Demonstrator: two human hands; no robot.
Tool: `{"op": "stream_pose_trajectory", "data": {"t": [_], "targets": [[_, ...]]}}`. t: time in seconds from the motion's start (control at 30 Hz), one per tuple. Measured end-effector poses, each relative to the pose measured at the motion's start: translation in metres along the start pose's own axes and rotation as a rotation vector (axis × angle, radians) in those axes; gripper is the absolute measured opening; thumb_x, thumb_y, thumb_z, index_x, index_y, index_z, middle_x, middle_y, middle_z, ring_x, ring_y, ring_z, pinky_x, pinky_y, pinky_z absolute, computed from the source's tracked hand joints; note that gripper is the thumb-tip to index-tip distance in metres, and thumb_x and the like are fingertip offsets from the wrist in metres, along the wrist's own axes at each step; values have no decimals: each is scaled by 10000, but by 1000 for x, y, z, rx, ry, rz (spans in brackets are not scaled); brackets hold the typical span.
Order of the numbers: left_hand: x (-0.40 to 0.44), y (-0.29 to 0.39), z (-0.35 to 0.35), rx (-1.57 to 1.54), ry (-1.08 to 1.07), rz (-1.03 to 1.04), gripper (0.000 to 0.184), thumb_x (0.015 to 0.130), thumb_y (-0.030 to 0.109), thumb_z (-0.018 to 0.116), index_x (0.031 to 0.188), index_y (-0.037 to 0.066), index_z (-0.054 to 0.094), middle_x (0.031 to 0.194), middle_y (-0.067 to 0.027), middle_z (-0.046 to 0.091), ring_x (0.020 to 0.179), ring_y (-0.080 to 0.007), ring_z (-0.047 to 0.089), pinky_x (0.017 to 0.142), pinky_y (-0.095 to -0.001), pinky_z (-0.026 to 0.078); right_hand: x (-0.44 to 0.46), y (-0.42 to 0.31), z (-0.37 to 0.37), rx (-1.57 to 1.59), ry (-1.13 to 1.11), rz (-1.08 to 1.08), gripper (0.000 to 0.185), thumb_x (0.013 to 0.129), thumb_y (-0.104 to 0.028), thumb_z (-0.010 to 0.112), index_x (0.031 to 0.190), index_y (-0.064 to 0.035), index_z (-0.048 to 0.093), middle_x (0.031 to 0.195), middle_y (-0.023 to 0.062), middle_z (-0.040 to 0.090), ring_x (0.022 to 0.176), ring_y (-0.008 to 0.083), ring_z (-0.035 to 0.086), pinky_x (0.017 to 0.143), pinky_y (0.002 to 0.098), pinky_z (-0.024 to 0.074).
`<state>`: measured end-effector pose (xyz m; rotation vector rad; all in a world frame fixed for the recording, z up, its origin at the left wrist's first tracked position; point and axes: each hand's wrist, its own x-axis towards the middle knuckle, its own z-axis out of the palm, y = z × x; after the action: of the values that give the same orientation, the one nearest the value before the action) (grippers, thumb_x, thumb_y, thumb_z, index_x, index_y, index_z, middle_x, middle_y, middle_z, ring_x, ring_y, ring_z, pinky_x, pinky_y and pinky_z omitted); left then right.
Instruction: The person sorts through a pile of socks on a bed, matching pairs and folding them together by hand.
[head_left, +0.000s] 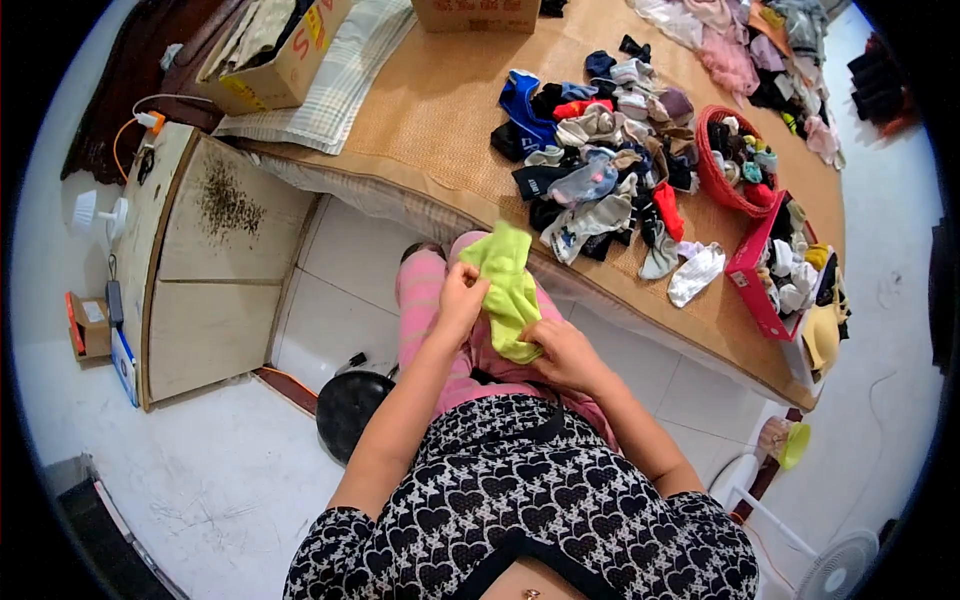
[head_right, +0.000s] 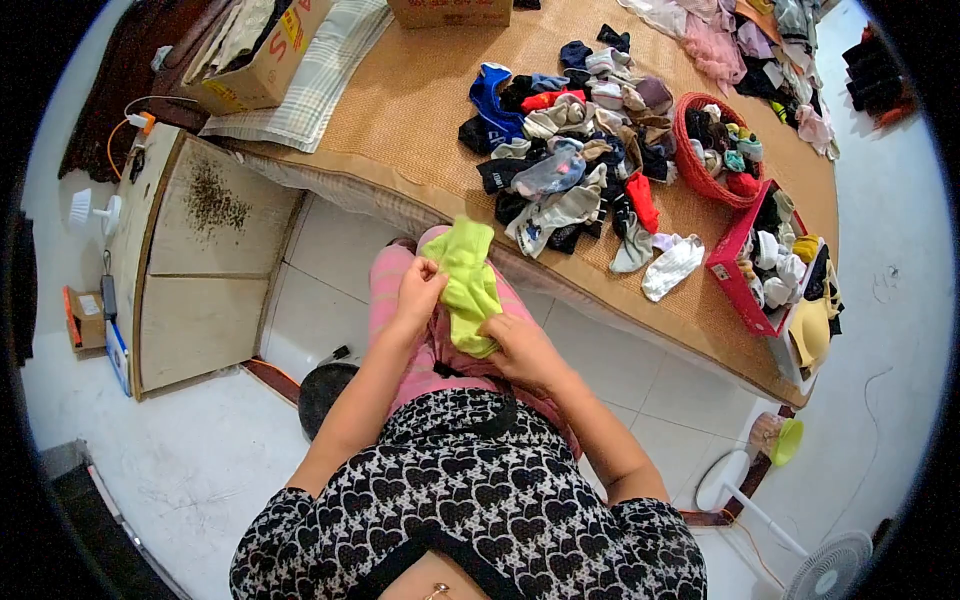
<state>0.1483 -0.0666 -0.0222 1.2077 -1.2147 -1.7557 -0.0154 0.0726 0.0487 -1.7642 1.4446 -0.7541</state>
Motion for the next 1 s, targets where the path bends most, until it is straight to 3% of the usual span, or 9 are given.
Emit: {"op": "stream_pose_trajectory", "data": {"t": [0.2,0.3,0.37,0.5,0.63,0.8,0.9,0.93,1.0], "targets": [[-8,2,8,393,201,91,177,796,49,611,936,28,504,807,-77,539,761,-208,546,723,-311,453,-10,5,2,-28,32,67,289,705,-65,618,990,-58,570,973,134,615,910,334,581,784,393,469],[-29,37,15,684,275,496,192,802,68,598,979,25,537,859,-128,577,825,-280,576,758,-354,467,-9,7,6,-15,101,113,289,709,-67,614,997,-53,591,938,157,622,878,347,592,765,409,476],[-41,41,6,735,-141,634,210,811,97,600,1008,34,565,931,-140,595,886,-308,577,777,-371,468,-8,9,9,-20,142,123,278,707,-66,609,983,-46,602,901,170,626,850,355,601,743,419,482],[-67,34,4,650,-385,488,312,805,225,666,1034,28,589,949,-145,606,919,-309,574,784,-380,465,5,19,15,75,205,335,233,727,-122,643,946,-44,657,843,188,638,775,346,631,677,408,496],[-84,20,10,761,-202,330,354,805,316,665,977,18,579,883,-141,599,838,-321,560,721,-396,458,20,25,16,90,185,502,243,741,-207,669,925,-50,686,799,192,641,753,341,639,658,394,497],[-73,0,9,825,-92,192,348,824,311,617,654,10,575,615,-171,556,695,-344,527,631,-434,441,30,30,25,-3,192,538,295,727,-264,690,896,-23,681,736,176,650,672,282,652,630,358,493],[-70,-1,9,960,-142,9,257,806,268,632,738,28,574,779,-166,590,756,-342,530,664,-441,444,39,31,28,-66,211,596,331,688,-322,721,811,-26,642,702,147,642,653,274,641,619,364,491],[-71,0,11,959,-143,9,257,806,268,632,738,28,574,779,-166,590,756,-342,530,664,-441,444,41,30,28,-34,228,619,346,672,-348,720,784,-39,614,708,143,644,681,299,639,624,387,489],[-77,6,18,1024,92,451,242,757,226,674,921,74,582,993,-142,553,886,-314,527,734,-421,444,45,31,25,-1,245,642,363,656,-374,719,758,-51,587,714,138,646,709,325,637,630,411,487]]}}
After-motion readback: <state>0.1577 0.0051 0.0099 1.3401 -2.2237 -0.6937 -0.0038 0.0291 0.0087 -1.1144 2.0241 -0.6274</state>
